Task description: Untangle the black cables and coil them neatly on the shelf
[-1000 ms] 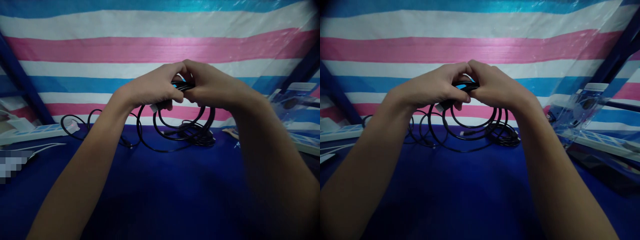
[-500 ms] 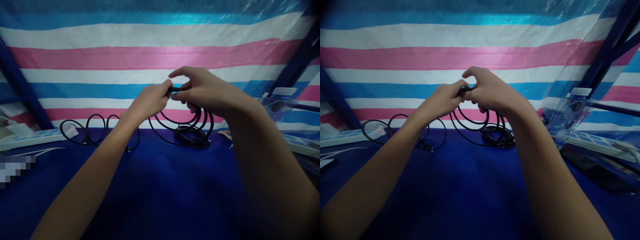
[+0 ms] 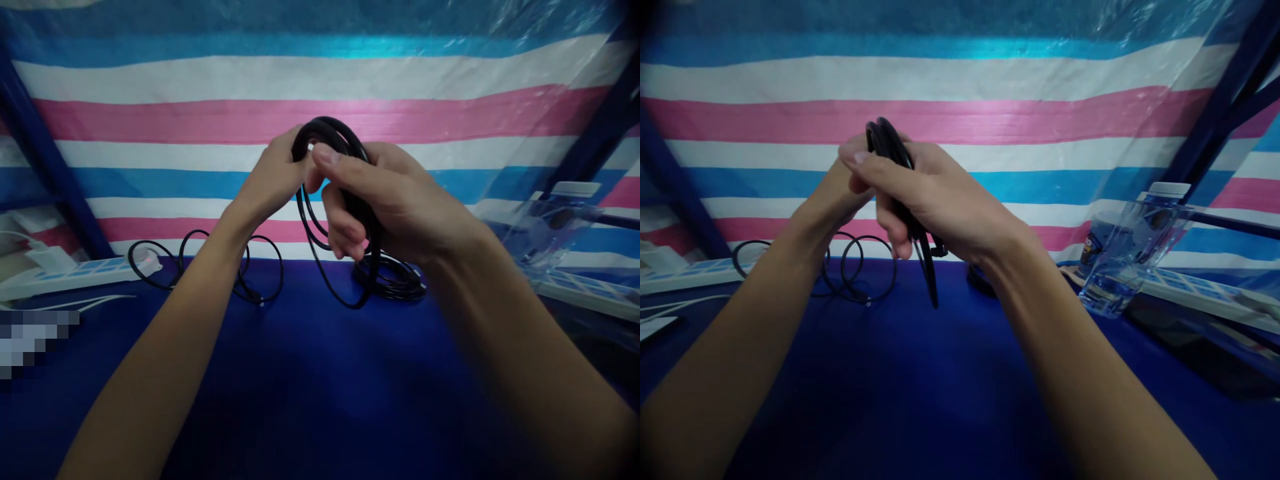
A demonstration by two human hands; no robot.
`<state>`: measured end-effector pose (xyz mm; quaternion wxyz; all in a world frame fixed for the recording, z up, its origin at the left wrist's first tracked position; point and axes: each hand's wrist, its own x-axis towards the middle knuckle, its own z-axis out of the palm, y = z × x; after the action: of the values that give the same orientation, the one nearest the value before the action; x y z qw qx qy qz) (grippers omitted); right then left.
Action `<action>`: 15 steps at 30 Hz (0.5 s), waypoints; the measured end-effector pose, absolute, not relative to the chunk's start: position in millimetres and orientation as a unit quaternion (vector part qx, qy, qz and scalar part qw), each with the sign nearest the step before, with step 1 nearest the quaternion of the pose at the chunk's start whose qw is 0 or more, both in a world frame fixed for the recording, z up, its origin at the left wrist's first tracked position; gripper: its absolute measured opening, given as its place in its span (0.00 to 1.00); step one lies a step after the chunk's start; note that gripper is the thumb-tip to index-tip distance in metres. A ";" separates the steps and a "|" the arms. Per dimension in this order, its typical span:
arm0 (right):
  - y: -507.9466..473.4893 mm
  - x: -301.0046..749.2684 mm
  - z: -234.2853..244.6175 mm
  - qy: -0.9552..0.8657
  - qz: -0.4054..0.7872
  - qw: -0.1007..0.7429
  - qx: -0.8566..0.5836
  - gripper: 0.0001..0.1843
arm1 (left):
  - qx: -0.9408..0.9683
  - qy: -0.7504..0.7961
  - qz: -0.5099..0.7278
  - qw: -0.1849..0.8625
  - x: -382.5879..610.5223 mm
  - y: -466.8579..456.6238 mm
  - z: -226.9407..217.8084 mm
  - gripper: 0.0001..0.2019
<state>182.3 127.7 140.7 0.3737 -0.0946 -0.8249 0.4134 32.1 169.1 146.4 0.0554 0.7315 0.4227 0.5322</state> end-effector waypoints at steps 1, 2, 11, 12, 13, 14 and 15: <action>126.1 181.2 140.5 -0.840 0.396 0.360 -0.092 0.15 | 0.742 0.393 0.542 0.040 30.2 167.9 147.3 0.06; 124.7 179.9 140.3 -0.859 0.373 0.339 -0.091 0.17 | 0.753 0.361 0.549 0.022 28.4 166.0 148.2 0.06; 122.8 178.2 144.1 -0.895 0.226 0.345 -0.172 0.20 | 0.745 0.381 0.547 -0.029 9.9 153.8 152.2 0.17; 123.7 179.3 144.7 -0.895 0.223 0.343 -0.177 0.20 | 0.741 0.380 0.553 -0.025 7.2 156.7 152.0 0.17; 124.6 180.1 145.2 -0.897 0.224 0.336 -0.179 0.19 | 0.740 0.374 0.558 -0.024 4.8 159.8 151.6 0.17; 125.3 180.8 145.5 -0.899 0.228 0.328 -0.181 0.18 | 0.741 0.366 0.562 -0.025 2.7 162.9 151.3 0.17; 125.9 181.2 145.7 -0.899 0.233 0.321 -0.184 0.17 | 0.742 0.360 0.564 -0.030 0.9 165.5 150.9 0.16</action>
<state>181.2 125.9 145.7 0.3206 -0.1844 -0.8994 0.2331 0.9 165.5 150.9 -0.0301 0.7424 0.3598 0.5644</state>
